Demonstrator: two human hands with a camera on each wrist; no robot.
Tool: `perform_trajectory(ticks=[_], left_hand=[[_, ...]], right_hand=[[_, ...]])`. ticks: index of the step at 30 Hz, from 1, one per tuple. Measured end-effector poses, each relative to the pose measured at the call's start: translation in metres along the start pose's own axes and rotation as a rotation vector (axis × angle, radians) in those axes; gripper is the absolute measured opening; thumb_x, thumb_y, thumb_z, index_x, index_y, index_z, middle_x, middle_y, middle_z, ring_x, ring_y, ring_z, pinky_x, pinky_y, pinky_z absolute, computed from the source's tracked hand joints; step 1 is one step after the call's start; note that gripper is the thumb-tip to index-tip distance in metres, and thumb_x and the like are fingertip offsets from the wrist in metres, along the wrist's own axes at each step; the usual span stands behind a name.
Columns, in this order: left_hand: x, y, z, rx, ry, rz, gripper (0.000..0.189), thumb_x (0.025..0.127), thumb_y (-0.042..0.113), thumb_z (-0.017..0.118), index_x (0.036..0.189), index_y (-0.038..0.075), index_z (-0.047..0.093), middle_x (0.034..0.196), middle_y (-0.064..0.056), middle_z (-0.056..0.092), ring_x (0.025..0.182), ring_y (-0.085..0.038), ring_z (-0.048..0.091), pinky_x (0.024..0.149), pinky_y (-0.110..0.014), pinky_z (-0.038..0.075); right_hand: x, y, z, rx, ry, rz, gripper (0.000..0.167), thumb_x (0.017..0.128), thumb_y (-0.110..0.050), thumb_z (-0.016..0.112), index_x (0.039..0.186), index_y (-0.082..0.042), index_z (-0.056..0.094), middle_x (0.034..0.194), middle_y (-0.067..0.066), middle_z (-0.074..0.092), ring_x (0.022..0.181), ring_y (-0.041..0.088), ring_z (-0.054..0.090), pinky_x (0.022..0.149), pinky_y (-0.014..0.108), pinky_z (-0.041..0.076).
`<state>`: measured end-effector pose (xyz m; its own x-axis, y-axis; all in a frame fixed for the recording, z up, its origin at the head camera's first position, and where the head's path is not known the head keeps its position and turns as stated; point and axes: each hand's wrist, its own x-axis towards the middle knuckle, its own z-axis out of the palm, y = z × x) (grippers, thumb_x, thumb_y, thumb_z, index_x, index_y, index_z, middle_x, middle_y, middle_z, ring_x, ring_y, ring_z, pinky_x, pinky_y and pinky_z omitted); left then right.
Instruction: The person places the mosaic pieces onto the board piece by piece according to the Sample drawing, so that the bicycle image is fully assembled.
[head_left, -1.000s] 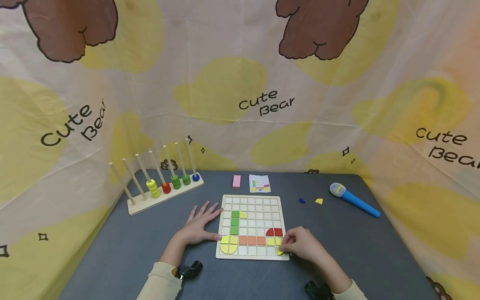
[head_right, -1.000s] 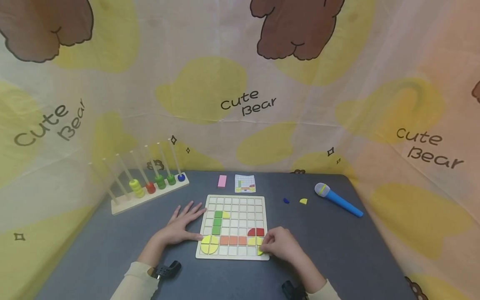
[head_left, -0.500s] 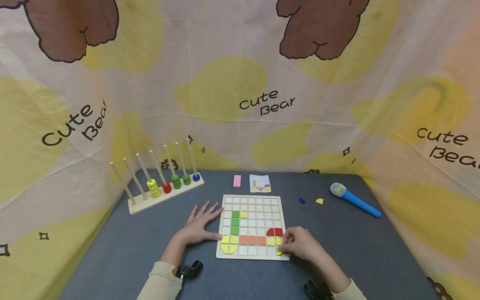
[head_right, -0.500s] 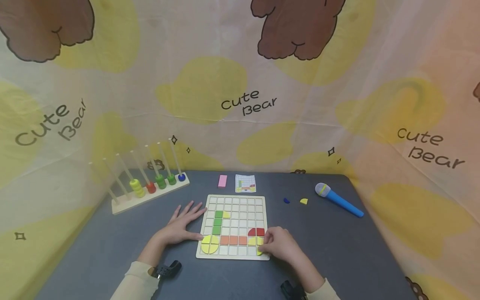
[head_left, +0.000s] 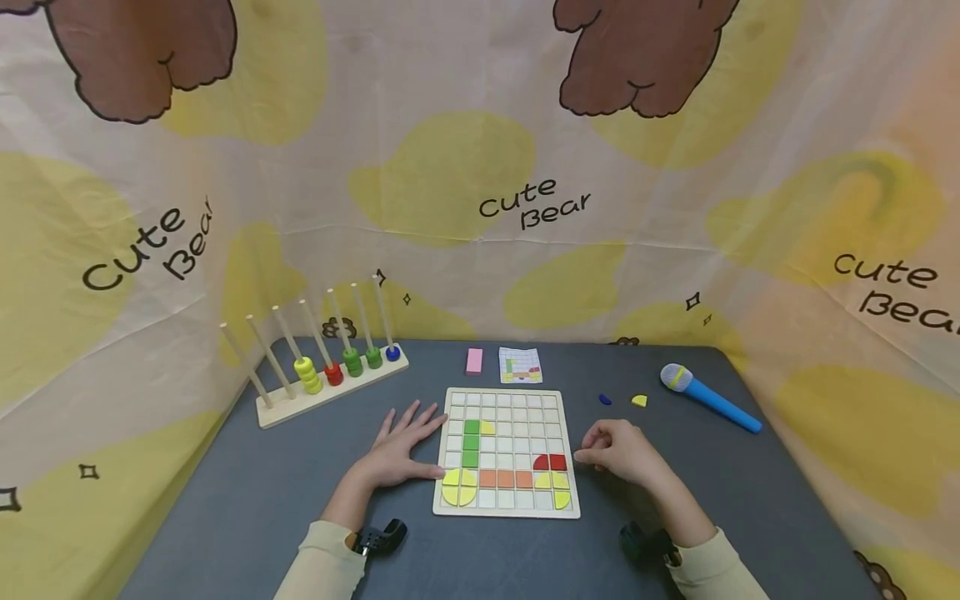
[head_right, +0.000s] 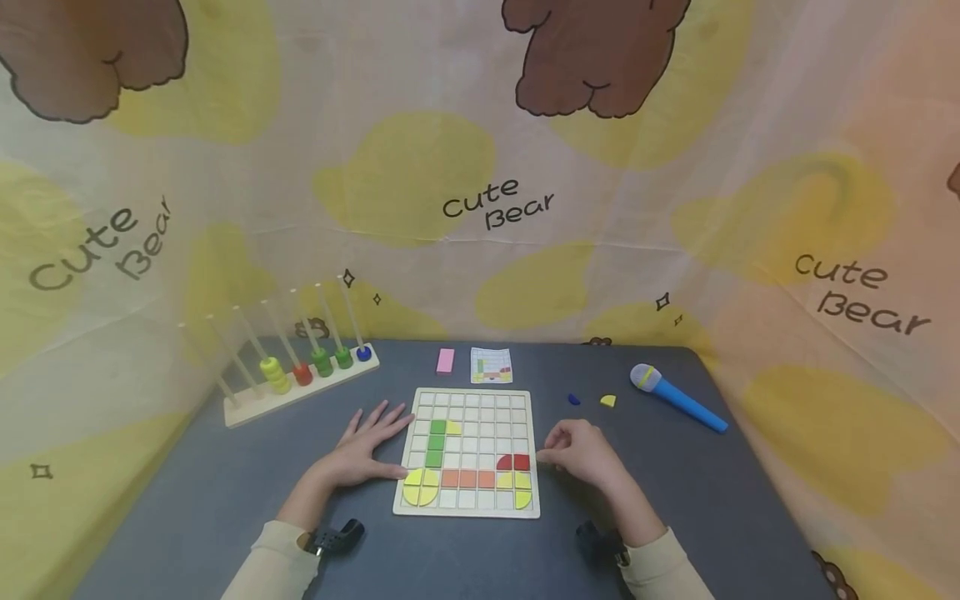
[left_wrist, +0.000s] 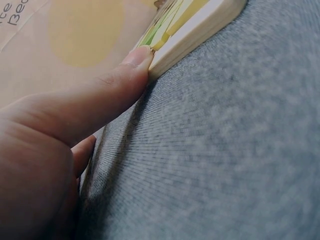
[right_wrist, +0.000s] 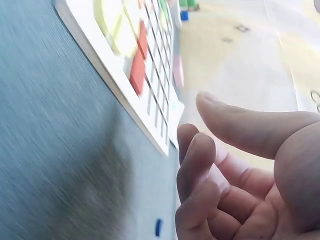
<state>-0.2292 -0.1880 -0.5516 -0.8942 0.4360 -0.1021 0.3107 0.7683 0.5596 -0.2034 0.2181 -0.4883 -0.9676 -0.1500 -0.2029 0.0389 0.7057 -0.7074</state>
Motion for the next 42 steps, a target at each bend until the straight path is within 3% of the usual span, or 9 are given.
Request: perform_trajectory(ticks=[14, 20, 25, 32, 42], left_hand=[[0.001, 0.0, 0.0, 0.001, -0.009, -0.008, 0.099, 0.076, 0.072, 0.072, 0.159, 0.034, 0.032, 0.17, 0.003, 0.018, 0.158, -0.031, -0.003, 0.121, -0.061, -0.012], [0.001, 0.0, 0.0, -0.003, -0.011, -0.008, 0.099, 0.076, 0.072, 0.072, 0.159, 0.034, 0.032, 0.17, 0.004, 0.017, 0.158, -0.031, -0.003, 0.121, -0.061, -0.012], [0.001, -0.001, 0.0, -0.006, -0.013, -0.001, 0.1, 0.076, 0.072, 0.072, 0.159, 0.034, 0.032, 0.17, 0.004, 0.016, 0.158, -0.031, -0.003, 0.121, -0.062, -0.012], [0.0, -0.002, 0.0, -0.017, -0.006, 0.002, 0.1, 0.076, 0.072, 0.072, 0.159, 0.034, 0.032, 0.17, 0.004, 0.017, 0.158, -0.031, -0.003, 0.121, -0.062, -0.012], [-0.001, -0.001, 0.0, -0.014, 0.001, 0.0, 0.1, 0.076, 0.072, 0.072, 0.159, 0.034, 0.032, 0.17, 0.004, 0.017, 0.158, -0.031, -0.003, 0.121, -0.062, -0.013]], right_hand=[[0.036, 0.025, -0.051, -0.002, 0.1, -0.015, 0.031, 0.091, -0.027, 0.077, 0.107, -0.002, 0.069, 0.086, 0.006, 0.07, 0.075, 0.02, 0.062, 0.066, 0.03, 0.052], [0.049, 0.047, -0.067, -0.036, 0.126, -0.08, 0.035, 0.093, -0.026, 0.075, 0.115, 0.0, 0.068, 0.097, 0.011, 0.072, 0.081, 0.022, 0.064, 0.069, 0.031, 0.052], [0.054, 0.06, -0.074, -0.042, 0.143, -0.067, 0.04, 0.093, -0.026, 0.074, 0.121, 0.001, 0.066, 0.107, 0.016, 0.072, 0.086, 0.022, 0.066, 0.071, 0.032, 0.053], [0.059, 0.073, -0.078, -0.024, 0.147, -0.048, 0.04, 0.096, -0.022, 0.071, 0.128, 0.001, 0.063, 0.125, 0.026, 0.065, 0.107, 0.037, 0.064, 0.08, 0.042, 0.057], [0.069, 0.091, -0.08, -0.076, 0.165, 0.04, 0.044, 0.095, -0.016, 0.07, 0.129, 0.009, 0.06, 0.125, 0.031, 0.062, 0.112, 0.043, 0.059, 0.093, 0.053, 0.052]])
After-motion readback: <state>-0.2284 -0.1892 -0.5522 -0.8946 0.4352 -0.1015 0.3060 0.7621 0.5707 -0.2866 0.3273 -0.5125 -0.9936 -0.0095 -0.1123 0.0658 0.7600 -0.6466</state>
